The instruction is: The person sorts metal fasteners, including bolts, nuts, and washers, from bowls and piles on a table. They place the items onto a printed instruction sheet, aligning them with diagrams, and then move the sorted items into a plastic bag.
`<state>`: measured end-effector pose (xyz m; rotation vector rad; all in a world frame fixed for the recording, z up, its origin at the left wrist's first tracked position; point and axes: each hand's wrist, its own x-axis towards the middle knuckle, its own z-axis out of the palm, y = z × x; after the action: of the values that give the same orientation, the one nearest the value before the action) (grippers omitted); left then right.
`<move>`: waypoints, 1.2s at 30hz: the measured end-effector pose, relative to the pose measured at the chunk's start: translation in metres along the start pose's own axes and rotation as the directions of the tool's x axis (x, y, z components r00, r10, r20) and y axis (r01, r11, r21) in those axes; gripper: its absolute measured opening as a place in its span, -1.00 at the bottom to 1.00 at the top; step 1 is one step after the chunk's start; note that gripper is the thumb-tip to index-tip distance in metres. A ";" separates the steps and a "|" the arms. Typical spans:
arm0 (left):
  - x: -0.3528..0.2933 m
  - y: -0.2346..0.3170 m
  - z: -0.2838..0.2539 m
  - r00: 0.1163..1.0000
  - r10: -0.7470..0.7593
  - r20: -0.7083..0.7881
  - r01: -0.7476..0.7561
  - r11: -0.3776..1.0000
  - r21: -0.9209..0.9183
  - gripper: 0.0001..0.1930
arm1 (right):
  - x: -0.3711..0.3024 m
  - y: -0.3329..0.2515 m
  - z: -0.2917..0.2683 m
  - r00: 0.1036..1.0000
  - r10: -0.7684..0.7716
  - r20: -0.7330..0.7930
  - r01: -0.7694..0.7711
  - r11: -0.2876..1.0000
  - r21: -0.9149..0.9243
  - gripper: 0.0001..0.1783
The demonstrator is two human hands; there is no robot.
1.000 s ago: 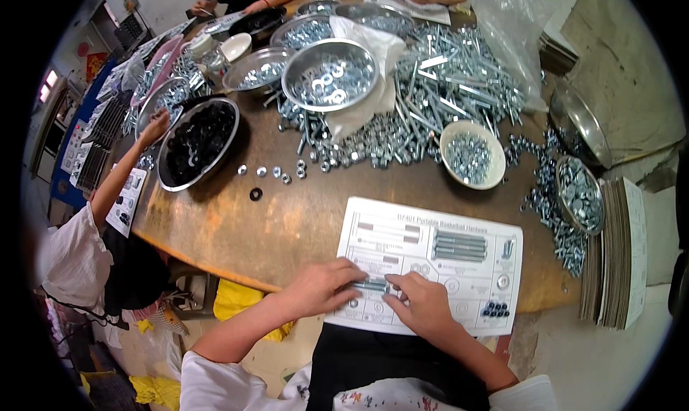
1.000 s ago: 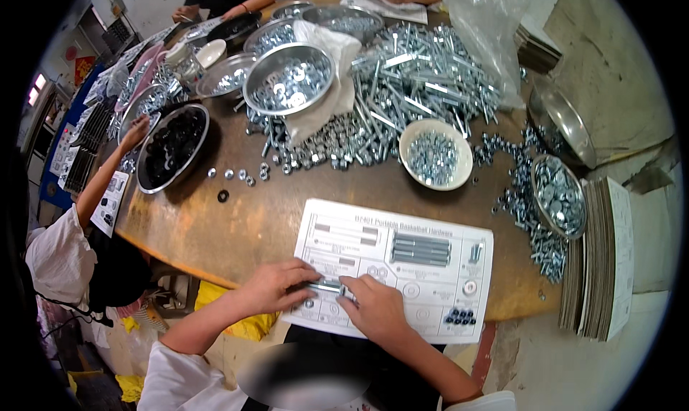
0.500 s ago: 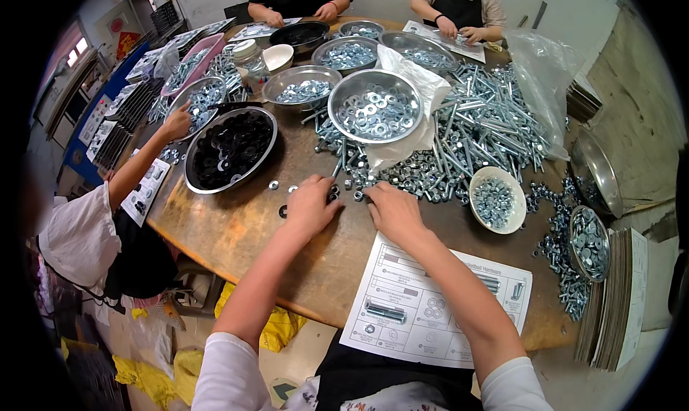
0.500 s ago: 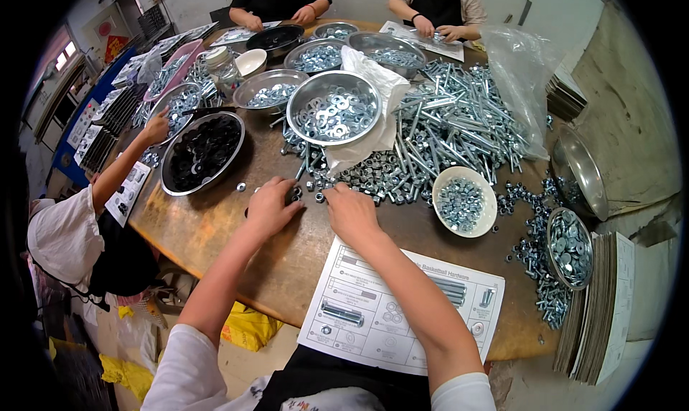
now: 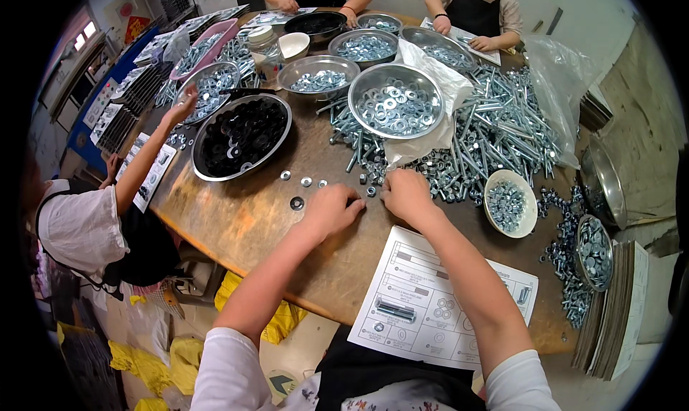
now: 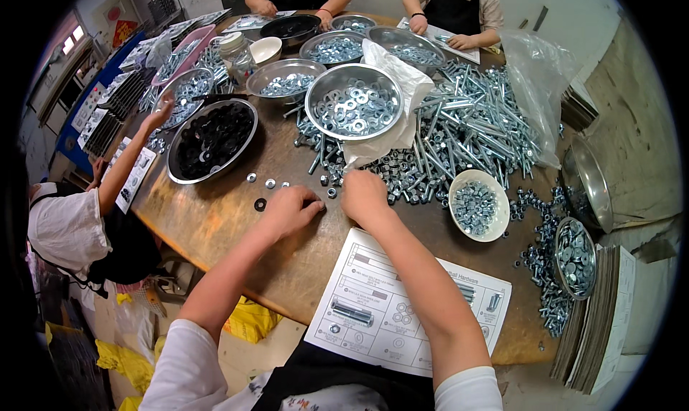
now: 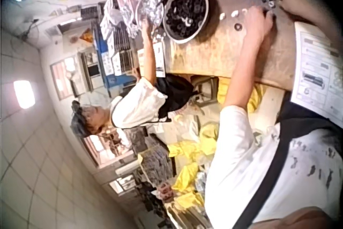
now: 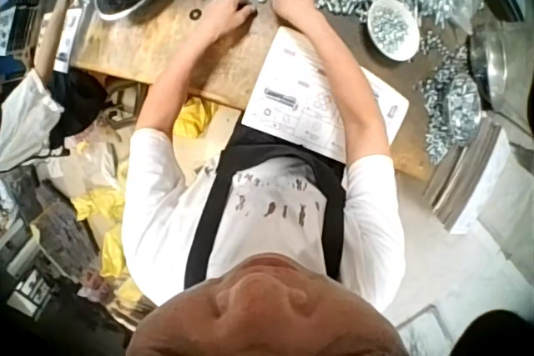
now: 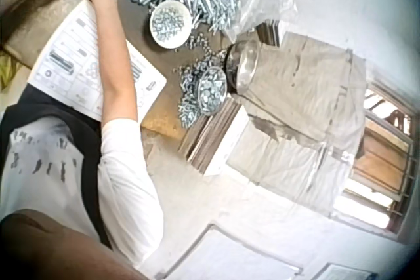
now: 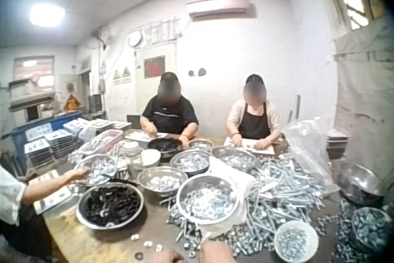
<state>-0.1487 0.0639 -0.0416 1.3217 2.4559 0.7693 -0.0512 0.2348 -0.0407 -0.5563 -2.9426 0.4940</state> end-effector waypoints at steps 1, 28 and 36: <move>0.002 0.002 -0.001 0.999 -0.029 0.023 0.029 1.000 0.010 -0.81 | -0.003 -0.001 0.002 1.000 0.019 -0.018 -0.019 1.000 -0.005 -0.87; -0.035 0.016 0.024 0.971 -0.038 -0.235 0.027 0.998 -0.054 -0.72 | -0.003 -0.013 0.033 0.952 -0.197 -0.233 0.213 0.976 0.045 -0.76; -0.030 0.006 0.031 0.968 0.043 -0.247 -0.056 0.997 -0.047 -0.80 | -0.154 0.017 -0.074 0.987 0.073 -0.141 -0.016 0.928 0.371 -0.80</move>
<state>-0.1144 0.0521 -0.0649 1.3444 2.5749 1.0626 0.1094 0.2148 0.0168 -0.5827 -2.6013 0.9393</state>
